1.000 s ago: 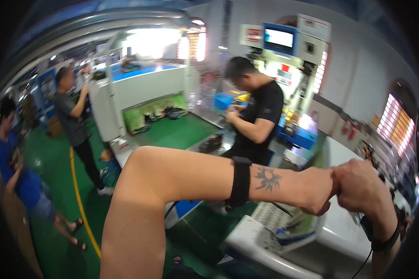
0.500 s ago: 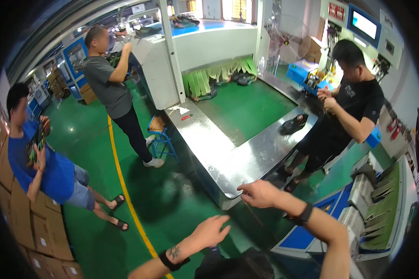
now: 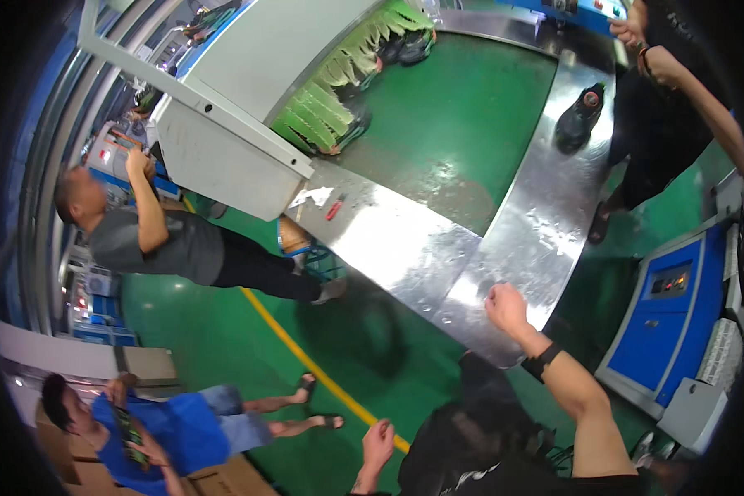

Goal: Inspecting manufactured athletic shoes for quality and sorting them on a factory conveyor line.

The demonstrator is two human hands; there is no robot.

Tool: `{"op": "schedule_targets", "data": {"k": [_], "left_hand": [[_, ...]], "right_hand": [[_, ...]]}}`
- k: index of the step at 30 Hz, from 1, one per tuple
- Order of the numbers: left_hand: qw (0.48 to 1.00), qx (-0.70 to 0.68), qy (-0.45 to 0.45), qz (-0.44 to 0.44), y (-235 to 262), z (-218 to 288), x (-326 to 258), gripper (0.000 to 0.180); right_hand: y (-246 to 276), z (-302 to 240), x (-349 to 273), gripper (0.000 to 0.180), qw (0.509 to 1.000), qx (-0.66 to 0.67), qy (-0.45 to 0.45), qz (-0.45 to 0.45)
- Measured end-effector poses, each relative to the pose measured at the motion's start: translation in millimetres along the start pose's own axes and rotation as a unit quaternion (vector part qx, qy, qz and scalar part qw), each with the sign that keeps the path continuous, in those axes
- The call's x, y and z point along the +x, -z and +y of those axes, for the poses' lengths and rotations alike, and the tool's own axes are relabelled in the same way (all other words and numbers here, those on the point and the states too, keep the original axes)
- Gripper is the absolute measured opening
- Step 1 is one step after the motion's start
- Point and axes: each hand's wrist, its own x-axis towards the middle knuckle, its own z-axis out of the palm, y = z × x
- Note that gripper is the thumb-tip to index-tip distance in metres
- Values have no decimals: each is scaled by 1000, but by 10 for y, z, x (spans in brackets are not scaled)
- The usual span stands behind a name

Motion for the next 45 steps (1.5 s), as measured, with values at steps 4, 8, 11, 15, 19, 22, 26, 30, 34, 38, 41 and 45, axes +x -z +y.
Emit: {"op": "schedule_targets", "data": {"k": [4,8,11,15,19,22,26,30,34,38,41,45], "left_hand": [[995,-11,-96,20,483,898,954,18],[975,16,-216,40,766,1780,2327,20],[940,117,-320,26,897,2305,3421,17],[865,88,-489,71,689,3303,5155,19],[818,176,-539,102,644,4176,6719,21],[963,153,-215,48,1016,4507,7481,33],[942,201,-213,164,1263,4253,7819,46],[934,208,-252,146,1222,3992,7898,63],[927,327,-136,122,1067,4024,7881,72],[924,310,-85,206,1073,4087,7975,80],[926,263,-194,187,1183,3977,8199,73],[946,154,-265,108,1212,3674,8485,70]], "right_hand": [[24,-9,183,44,968,-82,-120,-205],[179,-43,203,32,975,-10,-139,-175],[200,-130,193,29,969,-20,-188,-159],[52,-270,232,22,962,28,-270,-16],[-41,-365,386,26,945,-10,-326,-11],[-26,-445,488,26,935,-10,-351,37],[-30,-497,617,26,916,12,-402,20],[-111,-498,595,28,912,14,-405,62],[-114,-500,601,28,914,27,-397,83],[-58,-532,669,29,889,49,-450,73],[-50,-551,676,30,897,35,-433,84],[-53,-529,611,31,900,55,-419,104]]}}
